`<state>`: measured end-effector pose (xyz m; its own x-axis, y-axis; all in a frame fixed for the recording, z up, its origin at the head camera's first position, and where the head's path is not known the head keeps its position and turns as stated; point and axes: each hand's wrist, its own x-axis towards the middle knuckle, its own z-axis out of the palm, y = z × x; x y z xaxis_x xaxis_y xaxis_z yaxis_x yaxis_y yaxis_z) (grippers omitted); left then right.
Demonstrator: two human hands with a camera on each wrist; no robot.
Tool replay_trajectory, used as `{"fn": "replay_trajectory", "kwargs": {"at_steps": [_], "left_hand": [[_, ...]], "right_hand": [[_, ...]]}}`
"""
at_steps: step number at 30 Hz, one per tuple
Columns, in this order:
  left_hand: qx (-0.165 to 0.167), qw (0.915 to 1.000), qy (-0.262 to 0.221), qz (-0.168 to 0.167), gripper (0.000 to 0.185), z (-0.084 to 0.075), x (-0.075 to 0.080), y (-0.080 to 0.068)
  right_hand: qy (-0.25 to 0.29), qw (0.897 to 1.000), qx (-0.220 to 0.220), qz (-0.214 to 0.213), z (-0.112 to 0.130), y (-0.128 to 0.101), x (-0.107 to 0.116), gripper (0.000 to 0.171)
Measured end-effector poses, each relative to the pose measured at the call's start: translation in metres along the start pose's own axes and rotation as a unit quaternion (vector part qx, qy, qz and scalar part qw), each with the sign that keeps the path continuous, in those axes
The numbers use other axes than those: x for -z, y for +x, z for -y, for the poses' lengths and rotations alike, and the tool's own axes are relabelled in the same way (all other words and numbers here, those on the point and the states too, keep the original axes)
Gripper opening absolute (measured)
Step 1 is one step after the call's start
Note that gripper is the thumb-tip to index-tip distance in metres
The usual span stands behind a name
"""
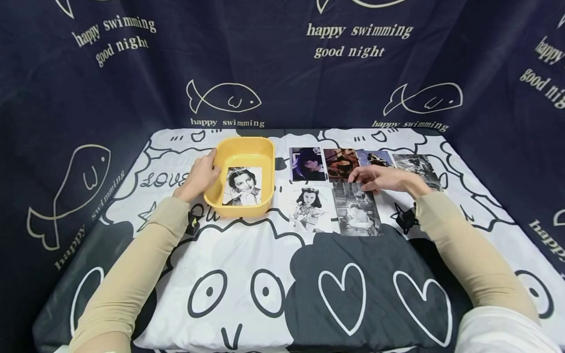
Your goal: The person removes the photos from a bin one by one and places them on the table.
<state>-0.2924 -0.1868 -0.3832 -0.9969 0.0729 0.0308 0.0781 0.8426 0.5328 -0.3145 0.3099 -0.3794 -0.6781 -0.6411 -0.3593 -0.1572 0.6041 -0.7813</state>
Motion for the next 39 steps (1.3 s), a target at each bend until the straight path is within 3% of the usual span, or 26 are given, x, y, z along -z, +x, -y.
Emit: {"fn": "replay_trajectory", "kwargs": {"at_steps": [19,28,39], "left_hand": [[0.001,1.0,-0.002,-0.005,0.066,0.0,-0.002,-0.002],[-0.001,0.9999,-0.004,-0.01,0.066,-0.001,0.0,-0.001],[0.003,1.0,-0.008,-0.003,0.066,-0.001,0.0,-0.003]], "right_hand": [[-0.107,0.992,0.01,-0.07,0.014,0.003,-0.018,0.022],[-0.225,0.964,0.026,-0.138,0.018,0.003,-0.023,0.02],[-0.292,0.941,0.045,-0.166,0.018,0.004,-0.029,0.022]]}}
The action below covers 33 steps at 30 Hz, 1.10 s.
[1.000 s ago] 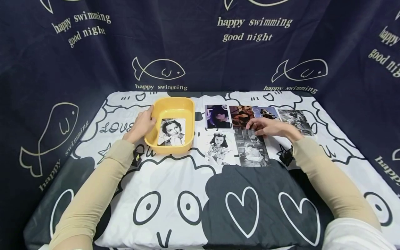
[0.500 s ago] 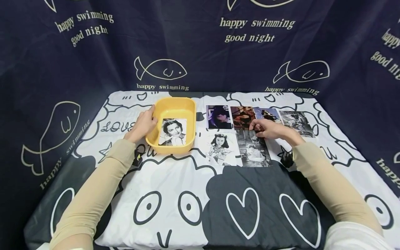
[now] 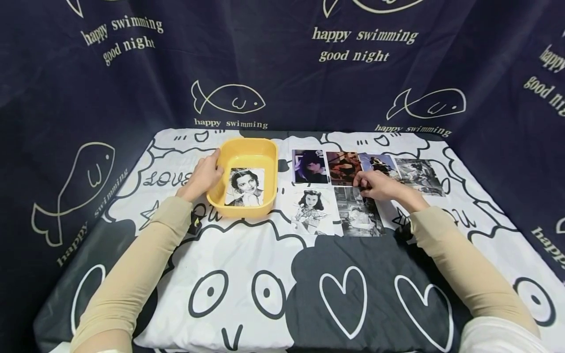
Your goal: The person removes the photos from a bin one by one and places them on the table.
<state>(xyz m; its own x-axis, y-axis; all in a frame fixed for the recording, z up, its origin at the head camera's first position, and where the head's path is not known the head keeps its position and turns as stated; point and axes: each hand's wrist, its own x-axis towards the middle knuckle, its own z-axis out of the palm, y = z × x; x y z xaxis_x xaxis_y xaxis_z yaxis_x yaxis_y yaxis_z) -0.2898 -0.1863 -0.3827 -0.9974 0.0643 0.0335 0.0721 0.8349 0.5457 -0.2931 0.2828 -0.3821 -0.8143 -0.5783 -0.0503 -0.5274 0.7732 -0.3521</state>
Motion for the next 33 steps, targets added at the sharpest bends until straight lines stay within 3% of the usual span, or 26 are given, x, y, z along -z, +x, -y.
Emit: {"fn": "replay_trajectory", "kwargs": {"at_steps": [6,11,14,21,33], "left_hand": [[0.001,1.0,0.001,0.0,0.066,-0.001,0.001,0.0],[-0.003,1.0,-0.002,0.0,0.066,-0.001,0.001,0.0],[-0.003,1.0,0.001,-0.002,0.065,-0.001,0.001,0.0],[-0.003,1.0,0.002,-0.001,0.066,-0.001,0.001,0.0],[-0.002,0.9999,-0.012,0.002,0.066,-0.001,0.001,-0.001]], "right_hand": [[-0.003,1.0,0.01,-0.019,0.0,0.001,0.0,0.021],[0.069,0.997,0.009,-0.03,0.003,0.012,0.004,0.021],[0.138,0.99,0.017,-0.029,0.008,0.024,0.006,0.026],[0.27,0.962,0.011,-0.028,0.028,0.058,0.007,0.036],[0.316,0.948,0.04,-0.028,0.074,0.119,0.011,0.033]]}}
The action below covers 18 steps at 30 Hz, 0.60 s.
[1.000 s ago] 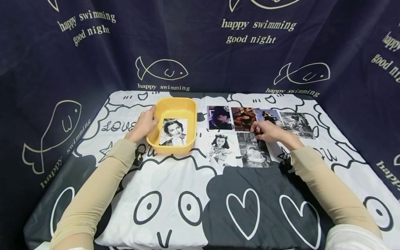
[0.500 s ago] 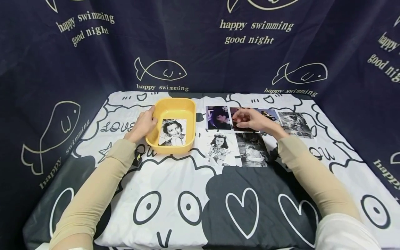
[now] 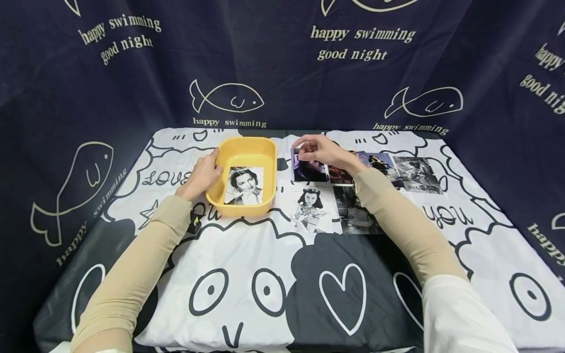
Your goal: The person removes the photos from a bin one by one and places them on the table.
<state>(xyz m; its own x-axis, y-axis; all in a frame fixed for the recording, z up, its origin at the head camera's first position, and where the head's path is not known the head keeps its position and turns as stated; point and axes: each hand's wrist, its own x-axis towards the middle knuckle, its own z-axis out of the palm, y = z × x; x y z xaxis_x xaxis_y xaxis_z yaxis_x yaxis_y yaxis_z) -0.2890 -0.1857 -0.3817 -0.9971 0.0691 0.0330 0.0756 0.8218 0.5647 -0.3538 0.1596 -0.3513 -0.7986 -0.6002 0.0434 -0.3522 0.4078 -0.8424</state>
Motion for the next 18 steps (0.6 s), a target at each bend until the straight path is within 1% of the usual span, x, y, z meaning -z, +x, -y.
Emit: {"fn": "replay_trajectory", "kwargs": {"at_steps": [4,6,13,18], "left_hand": [[-0.001,1.0,0.004,-0.004,0.065,0.0,0.0,0.0],[-0.002,1.0,0.004,-0.004,0.065,0.0,0.0,0.0],[-0.004,1.0,0.002,-0.003,0.065,0.001,0.001,0.0],[-0.003,1.0,0.0,0.001,0.065,0.001,0.0,0.001]], "right_hand": [[-0.009,1.0,-0.005,0.007,0.009,0.015,-0.005,0.034],[-0.006,1.0,-0.005,0.01,0.015,0.022,-0.008,0.033],[0.002,0.999,0.025,0.021,0.032,0.049,-0.021,0.037],[-0.003,0.998,0.036,0.046,0.043,0.065,-0.035,0.035]]}}
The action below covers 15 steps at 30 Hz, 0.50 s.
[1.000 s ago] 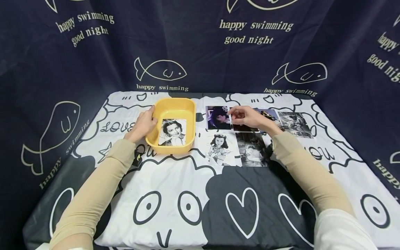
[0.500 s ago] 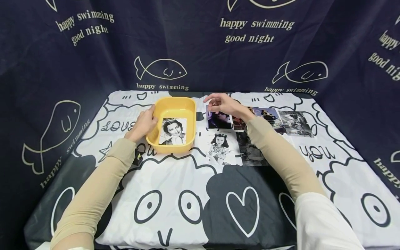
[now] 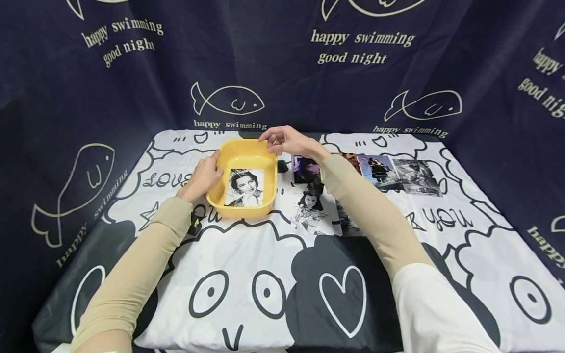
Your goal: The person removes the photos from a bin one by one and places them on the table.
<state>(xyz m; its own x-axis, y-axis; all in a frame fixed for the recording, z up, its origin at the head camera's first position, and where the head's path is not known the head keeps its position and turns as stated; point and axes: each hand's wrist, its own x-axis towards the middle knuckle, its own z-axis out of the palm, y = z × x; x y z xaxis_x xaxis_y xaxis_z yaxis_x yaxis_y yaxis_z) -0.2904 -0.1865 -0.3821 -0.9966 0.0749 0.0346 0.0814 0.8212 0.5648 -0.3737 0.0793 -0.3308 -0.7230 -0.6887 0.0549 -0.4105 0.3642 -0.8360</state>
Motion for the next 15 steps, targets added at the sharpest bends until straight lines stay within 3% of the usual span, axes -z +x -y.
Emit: {"fn": "replay_trajectory", "kwargs": {"at_steps": [15], "left_hand": [[0.002,1.0,-0.004,0.005,0.066,-0.001,0.002,-0.002]], "right_hand": [[-0.06,0.994,-0.025,0.084,0.01,0.044,-0.037,0.039]]}}
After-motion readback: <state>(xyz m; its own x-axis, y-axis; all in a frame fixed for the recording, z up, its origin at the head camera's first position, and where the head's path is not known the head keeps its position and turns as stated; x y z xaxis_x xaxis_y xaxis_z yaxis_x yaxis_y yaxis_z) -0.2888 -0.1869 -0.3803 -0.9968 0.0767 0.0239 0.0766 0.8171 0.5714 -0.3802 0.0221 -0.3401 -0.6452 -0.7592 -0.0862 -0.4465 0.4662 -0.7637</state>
